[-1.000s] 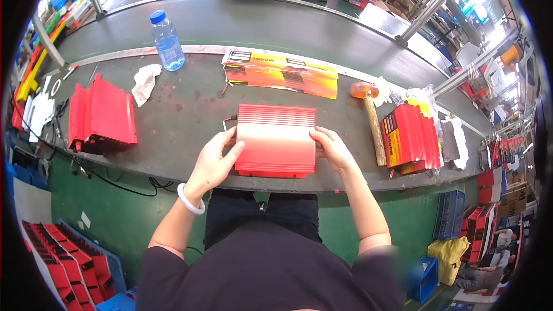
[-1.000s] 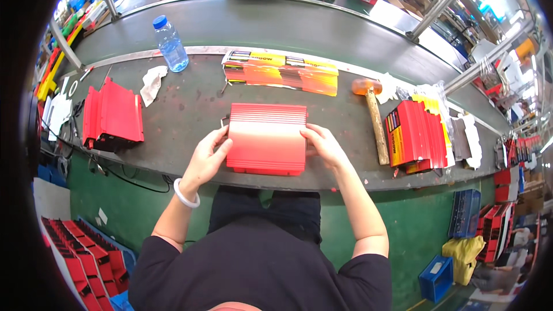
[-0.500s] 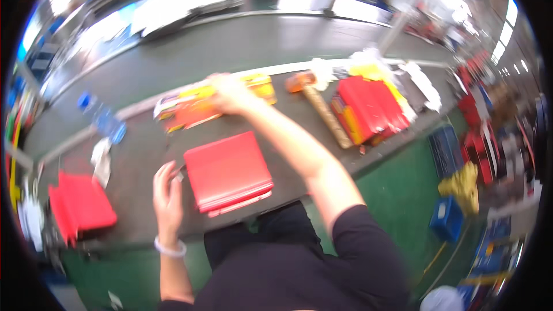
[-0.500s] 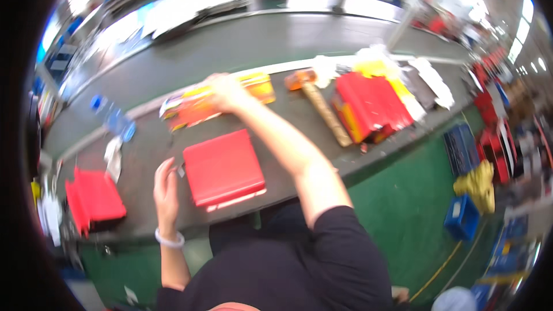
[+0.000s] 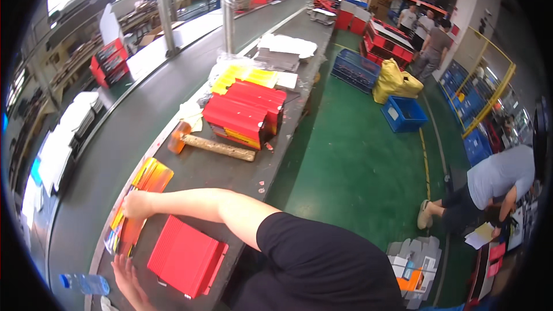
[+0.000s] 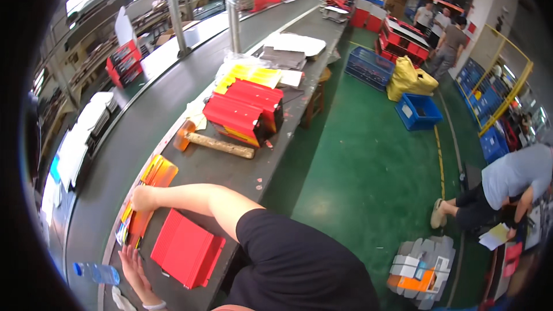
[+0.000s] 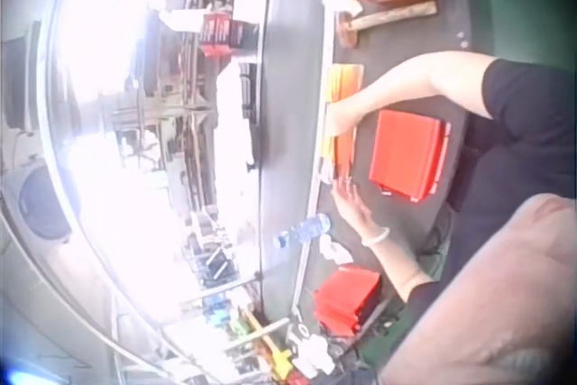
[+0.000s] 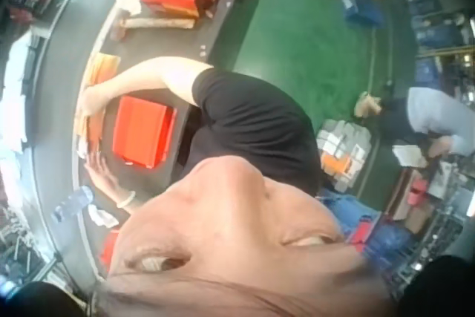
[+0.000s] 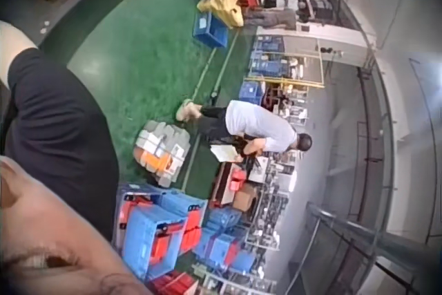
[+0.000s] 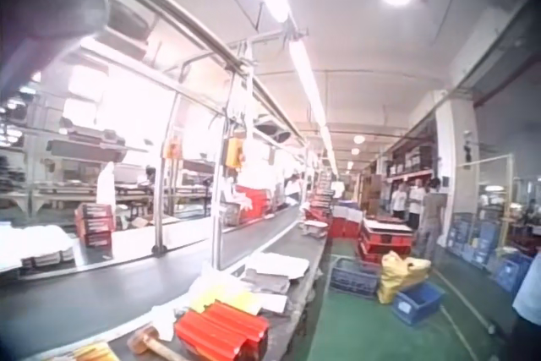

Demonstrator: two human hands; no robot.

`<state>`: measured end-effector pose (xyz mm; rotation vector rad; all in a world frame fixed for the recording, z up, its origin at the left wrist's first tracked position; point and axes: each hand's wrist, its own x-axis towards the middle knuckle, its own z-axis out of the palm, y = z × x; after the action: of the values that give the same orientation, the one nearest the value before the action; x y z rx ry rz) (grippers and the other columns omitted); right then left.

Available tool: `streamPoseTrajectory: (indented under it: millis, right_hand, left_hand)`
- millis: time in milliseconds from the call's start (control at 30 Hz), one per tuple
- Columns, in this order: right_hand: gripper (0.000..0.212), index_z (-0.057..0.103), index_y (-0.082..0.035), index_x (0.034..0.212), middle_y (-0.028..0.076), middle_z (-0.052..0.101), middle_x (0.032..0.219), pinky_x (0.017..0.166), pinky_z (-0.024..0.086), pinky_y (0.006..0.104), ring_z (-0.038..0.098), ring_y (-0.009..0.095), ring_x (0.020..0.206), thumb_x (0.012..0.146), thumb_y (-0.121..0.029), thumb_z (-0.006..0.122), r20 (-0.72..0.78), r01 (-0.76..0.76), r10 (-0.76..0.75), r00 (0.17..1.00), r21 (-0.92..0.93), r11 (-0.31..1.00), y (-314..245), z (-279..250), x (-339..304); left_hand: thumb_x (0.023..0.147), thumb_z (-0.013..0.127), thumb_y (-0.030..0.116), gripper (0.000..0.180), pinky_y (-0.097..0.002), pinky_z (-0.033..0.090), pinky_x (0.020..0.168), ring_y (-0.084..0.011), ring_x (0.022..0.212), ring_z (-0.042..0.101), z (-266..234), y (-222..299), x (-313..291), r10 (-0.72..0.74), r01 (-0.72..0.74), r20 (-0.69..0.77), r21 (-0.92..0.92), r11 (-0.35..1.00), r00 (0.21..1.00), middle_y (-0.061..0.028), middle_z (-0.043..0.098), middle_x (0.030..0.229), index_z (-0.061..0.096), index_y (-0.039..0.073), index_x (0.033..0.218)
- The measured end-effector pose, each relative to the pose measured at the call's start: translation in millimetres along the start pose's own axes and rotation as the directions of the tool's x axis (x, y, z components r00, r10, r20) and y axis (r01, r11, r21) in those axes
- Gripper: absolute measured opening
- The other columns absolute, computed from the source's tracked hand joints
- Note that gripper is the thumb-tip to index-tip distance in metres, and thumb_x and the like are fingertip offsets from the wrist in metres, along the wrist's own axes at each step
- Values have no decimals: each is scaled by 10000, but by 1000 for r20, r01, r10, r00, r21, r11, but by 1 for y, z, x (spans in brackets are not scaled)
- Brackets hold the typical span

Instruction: Applying product labels to power inverter units on a factory assembly line.

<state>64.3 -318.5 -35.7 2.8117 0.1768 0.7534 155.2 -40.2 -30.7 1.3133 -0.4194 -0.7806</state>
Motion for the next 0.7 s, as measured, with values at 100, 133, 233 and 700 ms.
streamPoseTrajectory:
  millis: [100, 133, 233, 700]
  right_hand:
    - [148, 654, -89, 630, 78, 637, 618, 533, 501, 348, 651, 243, 612, 725, -168, 571, -61, 48, -48, 997, 4, 999, -5, -2, 7]
    - [147, 651, -97, 613, 70, 637, 621, 531, 499, 357, 651, 242, 611, 717, -168, 577, -117, 41, -40, 992, 3, 999, -4, 0, 6]
    - [137, 646, -101, 607, 65, 633, 615, 530, 499, 363, 652, 240, 610, 707, -172, 585, -88, -76, 79, 993, 29, 997, 0, -6, -3]
    - [109, 625, -59, 766, 133, 633, 815, 715, 503, 376, 624, 276, 788, 695, -123, 573, -108, -215, 232, 967, 149, 965, 13, -66, -13]
  left_hand:
    - [964, 398, 500, 580, -319, 299, 1035, -189, 1235, 452, -19, 3, 24, -132, 139, 64, -121, 983, 989, -71, 480, 1361, 409, 100, 1384]
    - [964, 394, 500, 570, -301, 301, 1029, -189, 1244, 446, -49, -7, 49, -141, 172, 204, -144, 974, 969, -75, 474, 1371, 416, 109, 1380]
    - [952, 421, 506, 556, -273, 363, 954, -168, 1164, 497, -27, -6, 52, -163, 186, 201, -100, 977, 966, -56, 519, 1302, 448, 118, 1349]
    - [966, 491, 269, 361, -302, 464, 898, -194, 1013, 610, 48, 17, 7, -90, 108, 101, -192, 975, 991, -115, 637, 1128, 556, 18, 1218]
